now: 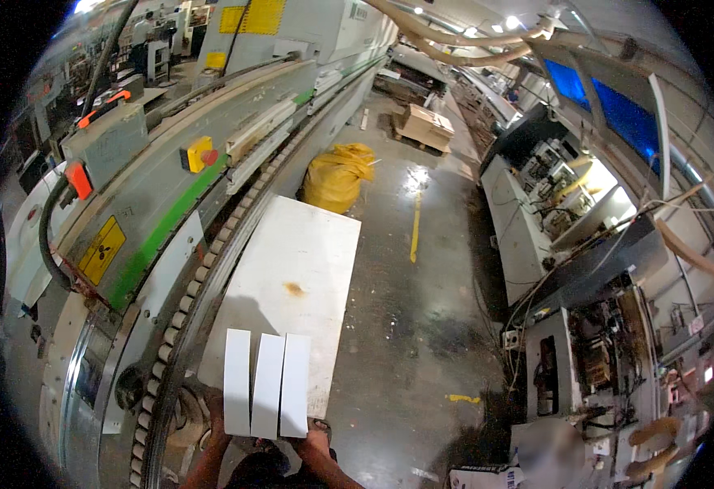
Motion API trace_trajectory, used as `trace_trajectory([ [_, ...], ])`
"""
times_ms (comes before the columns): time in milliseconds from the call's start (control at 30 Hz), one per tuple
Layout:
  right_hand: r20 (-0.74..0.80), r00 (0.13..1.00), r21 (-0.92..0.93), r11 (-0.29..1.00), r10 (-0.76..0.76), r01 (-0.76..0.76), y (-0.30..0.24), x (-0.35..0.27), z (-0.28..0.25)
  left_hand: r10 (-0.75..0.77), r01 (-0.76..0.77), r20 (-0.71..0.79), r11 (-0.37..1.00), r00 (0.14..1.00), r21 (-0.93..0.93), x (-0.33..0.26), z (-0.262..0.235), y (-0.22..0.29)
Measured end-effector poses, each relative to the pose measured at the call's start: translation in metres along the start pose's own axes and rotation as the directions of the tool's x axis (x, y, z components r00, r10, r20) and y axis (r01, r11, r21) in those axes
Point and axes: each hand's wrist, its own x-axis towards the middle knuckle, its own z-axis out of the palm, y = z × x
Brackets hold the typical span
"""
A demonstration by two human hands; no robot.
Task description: The person feeds rectangular boards into an edge banding machine, retrieves a stack of boards from a pallet, and continues feeding them one by one into the machine.
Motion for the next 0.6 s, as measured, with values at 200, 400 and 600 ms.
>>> trace_trajectory([
  [200,-0.14,0.964,-0.525,0.842,-0.227,0.122,-0.004,0.027,-0.016,-0.132,0.14,0.06,0.976,0.989,-0.167,0.015,0.007,-0.019],
  [400,-0.128,0.868,-0.433,0.814,-0.48,0.387,0.034,0.046,-0.02,-0.064,0.186,0.241,0.829,0.968,-0.528,-0.003,-0.002,0.017],
  [600,-0.108,0.816,-0.341,0.792,-0.567,0.506,0.02,0.04,-0.032,0.129,-0.031,0.225,0.918,0.966,-0.396,-0.031,-0.021,0.062],
])
